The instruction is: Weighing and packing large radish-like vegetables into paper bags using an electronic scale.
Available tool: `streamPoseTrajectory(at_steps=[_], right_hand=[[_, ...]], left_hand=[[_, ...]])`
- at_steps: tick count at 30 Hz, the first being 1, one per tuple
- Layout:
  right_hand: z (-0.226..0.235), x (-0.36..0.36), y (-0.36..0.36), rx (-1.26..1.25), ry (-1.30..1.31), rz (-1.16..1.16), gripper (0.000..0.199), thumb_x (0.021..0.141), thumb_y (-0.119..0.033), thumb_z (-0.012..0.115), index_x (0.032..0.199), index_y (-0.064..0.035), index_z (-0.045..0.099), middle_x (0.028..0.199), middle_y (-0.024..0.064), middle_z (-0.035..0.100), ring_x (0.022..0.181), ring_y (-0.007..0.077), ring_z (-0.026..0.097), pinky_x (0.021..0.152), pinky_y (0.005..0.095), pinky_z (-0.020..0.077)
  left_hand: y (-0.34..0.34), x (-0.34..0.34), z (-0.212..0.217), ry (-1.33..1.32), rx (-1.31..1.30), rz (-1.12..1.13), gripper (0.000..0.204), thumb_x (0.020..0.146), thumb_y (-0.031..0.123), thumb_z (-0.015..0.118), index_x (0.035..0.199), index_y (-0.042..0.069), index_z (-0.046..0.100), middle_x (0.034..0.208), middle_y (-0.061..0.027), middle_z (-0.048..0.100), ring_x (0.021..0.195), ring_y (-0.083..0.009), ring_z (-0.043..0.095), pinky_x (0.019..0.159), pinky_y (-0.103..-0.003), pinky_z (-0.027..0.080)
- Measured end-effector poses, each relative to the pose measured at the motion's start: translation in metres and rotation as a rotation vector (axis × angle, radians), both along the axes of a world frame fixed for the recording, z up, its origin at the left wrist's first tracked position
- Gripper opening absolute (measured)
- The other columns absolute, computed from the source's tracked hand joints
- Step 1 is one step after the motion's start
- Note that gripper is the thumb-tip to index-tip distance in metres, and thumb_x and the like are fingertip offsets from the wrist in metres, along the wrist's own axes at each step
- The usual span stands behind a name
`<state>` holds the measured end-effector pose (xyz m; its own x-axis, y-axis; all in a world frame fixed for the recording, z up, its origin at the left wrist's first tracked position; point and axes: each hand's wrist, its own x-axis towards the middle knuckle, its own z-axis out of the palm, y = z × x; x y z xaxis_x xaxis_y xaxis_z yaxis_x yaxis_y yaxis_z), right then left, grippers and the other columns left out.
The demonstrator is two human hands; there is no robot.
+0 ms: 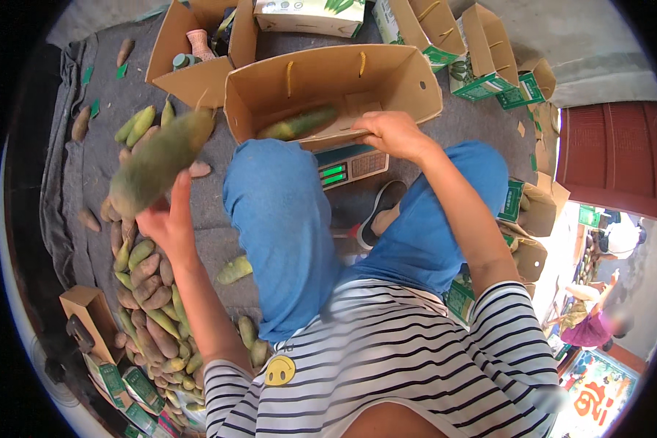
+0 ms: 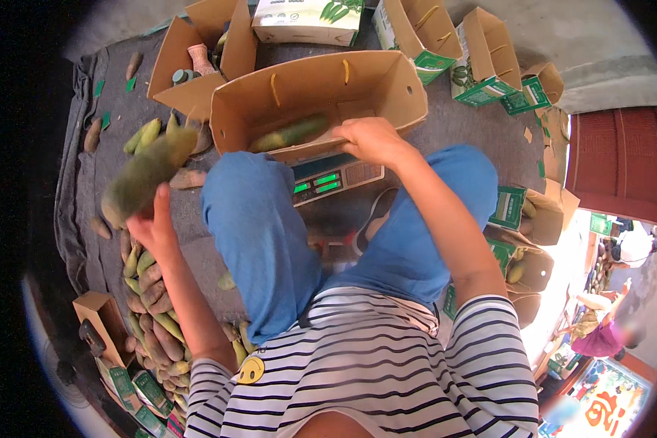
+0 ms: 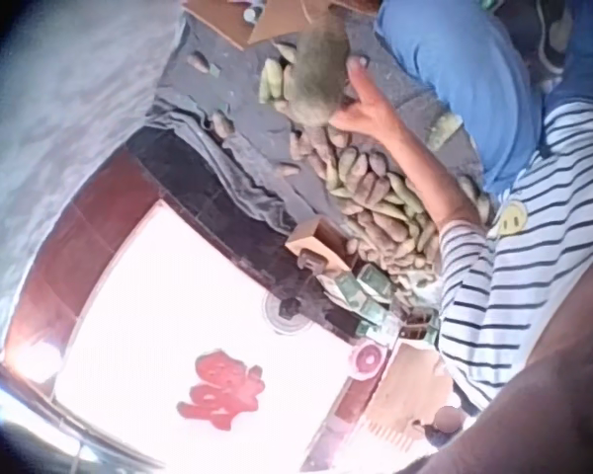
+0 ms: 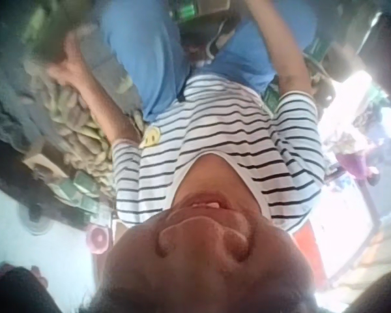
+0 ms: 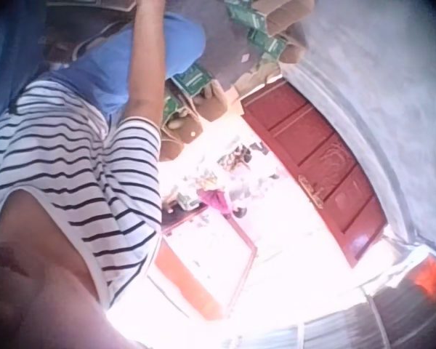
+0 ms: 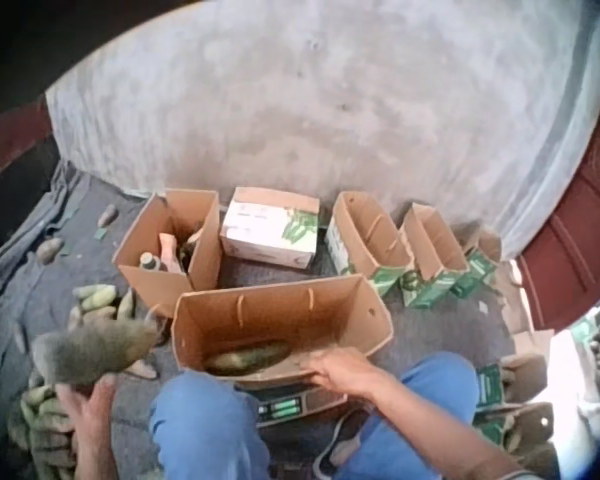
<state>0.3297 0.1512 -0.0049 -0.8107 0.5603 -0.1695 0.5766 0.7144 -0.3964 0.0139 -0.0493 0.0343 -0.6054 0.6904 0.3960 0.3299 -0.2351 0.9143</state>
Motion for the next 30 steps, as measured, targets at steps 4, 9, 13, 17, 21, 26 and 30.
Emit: streamPoseTrajectory(at_steps=[4,9,13,17,21,26,30], right_hand=[[-0.003,-0.004,-0.003,-0.004,0.024,0.027,0.025,0.081,-0.017,0.059,0.106,-0.0151,0.062,0.093,0.0083,0.062,0.092,0.0312,0.060,0.074,0.0443,0.0477],[-0.005,-0.003,-0.007,0.054,-0.009,0.048,0.023,0.081,-0.021,0.063,0.102,-0.0125,0.064,0.093,0.0085,0.063,0.090,0.0315,0.060,0.072,0.0432,0.0471],[-0.008,0.001,-0.009,-0.013,0.010,0.062,0.024,0.079,-0.017,0.063,0.102,-0.0110,0.064,0.095,0.0100,0.063,0.092,0.0320,0.060,0.076,0.0419,0.0480],[-0.002,0.004,-0.002,-0.036,0.067,0.082,0.031,0.075,-0.004,0.061,0.106,-0.0049,0.062,0.104,0.0123,0.062,0.099,0.0331,0.059,0.084,0.0392,0.0481],[0.008,0.000,-0.003,-0.045,0.079,0.072,0.023,0.080,-0.012,0.061,0.102,-0.0083,0.063,0.094,0.0112,0.061,0.092,0.0330,0.059,0.076,0.0405,0.0464],[0.009,-0.003,-0.007,-0.054,0.015,0.065,0.023,0.081,-0.013,0.062,0.104,-0.0084,0.062,0.093,0.0108,0.061,0.090,0.0319,0.059,0.075,0.0386,0.0457],[0.014,-0.008,-0.012,-0.083,0.050,0.036,0.024,0.080,-0.008,0.061,0.104,-0.0076,0.062,0.092,0.0104,0.061,0.089,0.0312,0.060,0.075,0.0361,0.0461]], left_hand=[[0.083,0.030,0.051,0.231,-0.054,-0.289,0.050,0.076,0.010,0.075,0.119,-0.001,0.053,0.110,-0.0088,0.062,0.100,-0.0173,0.059,0.090,-0.031,0.045],[0.154,0.060,0.022,0.678,-0.367,-0.598,0.048,0.078,0.032,0.070,0.111,-0.001,0.056,0.106,-0.0201,0.060,0.098,-0.0355,0.059,0.084,-0.041,0.047],[0.140,0.041,0.012,0.636,-0.184,-0.556,0.042,0.085,0.025,0.067,0.117,0.000,0.054,0.104,-0.0127,0.062,0.097,-0.0222,0.060,0.085,-0.033,0.048],[0.066,-0.022,-0.025,0.256,-0.249,-0.131,0.034,0.083,0.024,0.068,0.106,0.000,0.059,0.092,-0.0155,0.065,0.079,-0.0279,0.064,0.075,-0.037,0.051],[-0.050,-0.046,-0.149,0.686,-0.952,0.009,0.029,0.081,0.021,0.065,0.102,0.003,0.057,0.095,-0.0164,0.062,0.082,-0.0346,0.062,0.072,-0.041,0.052],[-0.195,-0.008,-0.264,0.821,-1.598,-0.312,0.035,0.077,0.017,0.062,0.110,0.009,0.053,0.103,-0.0134,0.058,0.098,-0.0328,0.059,0.077,-0.046,0.051],[-0.235,0.020,-0.295,0.831,-1.613,-0.192,0.032,0.078,0.016,0.061,0.109,0.012,0.055,0.111,-0.0119,0.053,0.107,-0.0304,0.053,0.080,-0.044,0.049]])
